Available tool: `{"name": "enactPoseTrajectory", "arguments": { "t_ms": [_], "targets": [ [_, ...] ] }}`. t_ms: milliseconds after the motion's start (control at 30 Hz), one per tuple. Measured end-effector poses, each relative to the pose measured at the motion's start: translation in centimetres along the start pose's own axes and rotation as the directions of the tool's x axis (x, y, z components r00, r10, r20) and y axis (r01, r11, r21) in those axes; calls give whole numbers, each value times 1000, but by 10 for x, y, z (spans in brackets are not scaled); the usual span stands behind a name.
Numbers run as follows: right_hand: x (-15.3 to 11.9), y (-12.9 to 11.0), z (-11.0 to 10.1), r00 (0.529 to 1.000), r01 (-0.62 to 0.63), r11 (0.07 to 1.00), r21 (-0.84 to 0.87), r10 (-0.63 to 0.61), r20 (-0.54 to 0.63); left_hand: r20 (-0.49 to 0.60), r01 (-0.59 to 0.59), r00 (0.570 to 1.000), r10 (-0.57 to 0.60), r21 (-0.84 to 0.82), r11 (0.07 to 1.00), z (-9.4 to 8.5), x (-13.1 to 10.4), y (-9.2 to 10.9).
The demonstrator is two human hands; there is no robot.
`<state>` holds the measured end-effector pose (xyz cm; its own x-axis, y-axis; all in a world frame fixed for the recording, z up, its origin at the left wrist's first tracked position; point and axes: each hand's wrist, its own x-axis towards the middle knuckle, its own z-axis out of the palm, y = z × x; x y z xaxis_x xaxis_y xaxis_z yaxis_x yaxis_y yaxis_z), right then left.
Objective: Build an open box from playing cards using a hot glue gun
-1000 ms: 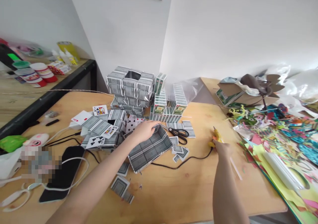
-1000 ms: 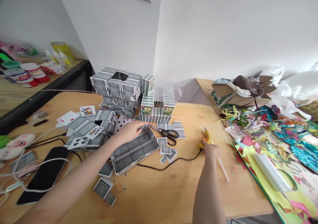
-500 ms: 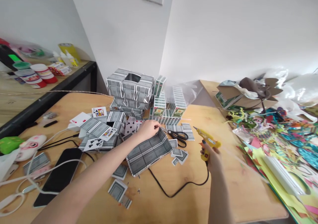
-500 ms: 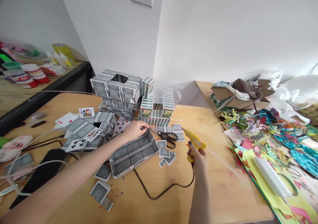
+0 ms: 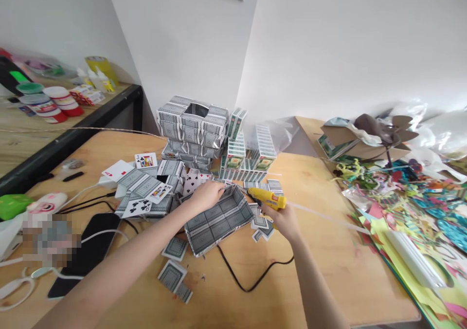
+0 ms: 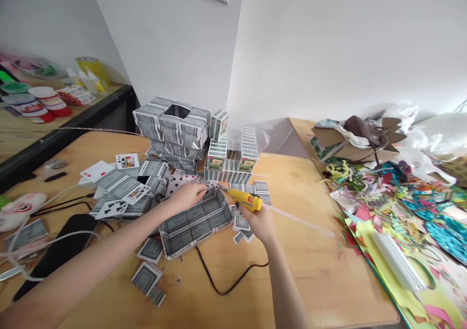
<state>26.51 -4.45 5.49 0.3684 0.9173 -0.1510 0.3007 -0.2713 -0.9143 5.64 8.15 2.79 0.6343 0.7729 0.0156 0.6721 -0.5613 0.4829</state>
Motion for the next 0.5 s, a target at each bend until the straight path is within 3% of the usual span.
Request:
{"name": "enactPoseTrajectory", "arguments": {
  "t_ms": [200,500],
  "targets": [
    [14,-14,14,998,65,953,-295,-55,41,26,47,998,-50,93,995,5,-2,-1],
    [20,-21,28,983,182,882,-435,-172,64,49,67,996,-71,75,995,5,-1,-2]
  ]
}}
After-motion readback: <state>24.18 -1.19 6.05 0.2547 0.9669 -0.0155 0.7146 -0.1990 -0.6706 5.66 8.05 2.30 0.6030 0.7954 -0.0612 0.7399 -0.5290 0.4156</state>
